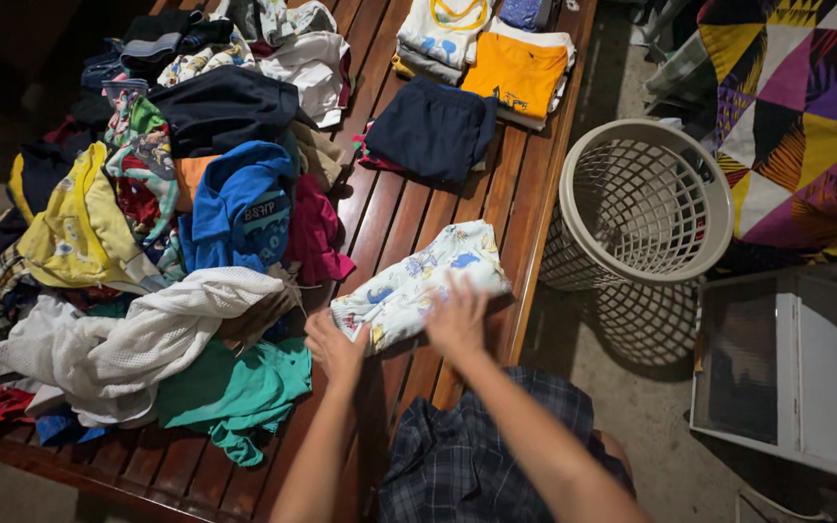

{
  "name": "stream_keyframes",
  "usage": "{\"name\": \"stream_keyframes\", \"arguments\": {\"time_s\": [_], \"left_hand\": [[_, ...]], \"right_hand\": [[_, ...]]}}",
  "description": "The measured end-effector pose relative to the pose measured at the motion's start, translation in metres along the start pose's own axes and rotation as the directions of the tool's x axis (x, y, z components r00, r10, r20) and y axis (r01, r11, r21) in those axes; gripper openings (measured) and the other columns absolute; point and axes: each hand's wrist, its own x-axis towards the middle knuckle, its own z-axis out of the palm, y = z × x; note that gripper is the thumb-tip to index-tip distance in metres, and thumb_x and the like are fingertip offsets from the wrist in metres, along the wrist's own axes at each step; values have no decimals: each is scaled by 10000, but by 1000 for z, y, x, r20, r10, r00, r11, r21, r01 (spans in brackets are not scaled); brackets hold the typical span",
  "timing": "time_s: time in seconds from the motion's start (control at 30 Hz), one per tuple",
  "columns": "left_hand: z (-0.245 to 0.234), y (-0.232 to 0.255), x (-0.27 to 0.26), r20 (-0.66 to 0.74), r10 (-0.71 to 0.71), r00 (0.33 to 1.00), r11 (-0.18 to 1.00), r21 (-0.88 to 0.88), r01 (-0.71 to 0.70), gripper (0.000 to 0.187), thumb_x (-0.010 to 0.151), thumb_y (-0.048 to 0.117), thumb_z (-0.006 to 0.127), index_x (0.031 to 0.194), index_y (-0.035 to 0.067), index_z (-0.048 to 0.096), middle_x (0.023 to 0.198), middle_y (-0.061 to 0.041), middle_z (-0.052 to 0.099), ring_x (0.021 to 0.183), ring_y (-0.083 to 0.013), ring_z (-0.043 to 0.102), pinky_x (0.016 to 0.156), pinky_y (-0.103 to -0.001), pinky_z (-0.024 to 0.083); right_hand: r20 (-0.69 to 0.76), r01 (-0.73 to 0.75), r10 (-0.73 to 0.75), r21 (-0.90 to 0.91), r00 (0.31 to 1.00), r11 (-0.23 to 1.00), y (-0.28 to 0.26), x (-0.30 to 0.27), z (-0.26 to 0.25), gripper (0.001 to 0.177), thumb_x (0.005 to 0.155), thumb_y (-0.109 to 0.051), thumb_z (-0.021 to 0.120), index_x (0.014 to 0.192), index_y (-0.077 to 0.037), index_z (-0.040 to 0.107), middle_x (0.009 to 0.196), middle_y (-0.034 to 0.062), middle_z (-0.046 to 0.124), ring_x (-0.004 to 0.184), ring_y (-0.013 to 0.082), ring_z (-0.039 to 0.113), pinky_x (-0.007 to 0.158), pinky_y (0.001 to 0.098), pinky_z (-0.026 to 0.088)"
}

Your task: The person folds multiple garments one by one on a wooden bench. They pick up each item, smooth it out, fold it into a compact rectangle, and place it into a growing stack. Items include shirts, shorts, and patterned tops.

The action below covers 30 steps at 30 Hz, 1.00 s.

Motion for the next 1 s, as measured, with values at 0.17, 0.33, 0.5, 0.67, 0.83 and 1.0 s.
{"name": "stream_keyframes", "arguments": {"time_s": [0.17,0.33,0.5,0.67,0.83,1.0], "left_hand": [[30,-45,0,237,-272,933,959,-12,283,951,614,501,939,1309,-21,552,1258,-257,565,1132,-449,579,954,-495,487],[47,-89,1,585,-357,728,894,-12,448,788,557,548,879,1104,1,730,1142,-251,768,1042,-375,771,933,-452,587],[47,-87,-15,519,-373,769,928,197,317,790,600,495,932,1173,14,680,1241,-281,629,1122,-432,647,948,-483,533],[23,-66,-12,558,-347,754,934,131,333,877,636,446,899,1285,-11,529,1222,-261,674,1117,-395,686,965,-458,554],[-10,16,-3,332,148,932,720,-681,129,940,737,172,928,1381,-3,265,1245,-197,476,1058,-272,623,820,-379,600],[-34,91,8,567,142,812,447,-768,459,754,878,170,747,1462,73,281,1180,-186,577,881,-255,579,718,-366,501]], "right_hand": [[399,88,-113,80,910,993,1,-19,23,728,922,-541,540,1590,-313,362,1704,118,155,1543,331,65,1171,679,52],[-113,157,-134,223,984,962,8,-9,30,559,1023,-474,557,1533,-268,454,1744,104,246,1625,360,197,1302,602,205],[122,180,-181,24,976,983,10,-20,21,687,870,-543,687,1495,-403,436,1660,162,199,1506,489,147,1173,632,180],[402,238,-260,106,878,966,23,-17,1,1059,679,-620,835,1572,-371,322,1649,229,149,1496,511,131,1186,611,192],[4,381,-437,485,899,788,0,-38,32,980,668,-443,866,1489,-151,418,1489,241,370,1336,421,384,1089,546,340],[194,-167,178,973,965,-157,13,-21,75,552,886,-162,773,1358,52,583,1256,162,685,1051,234,709,894,397,590]]}}
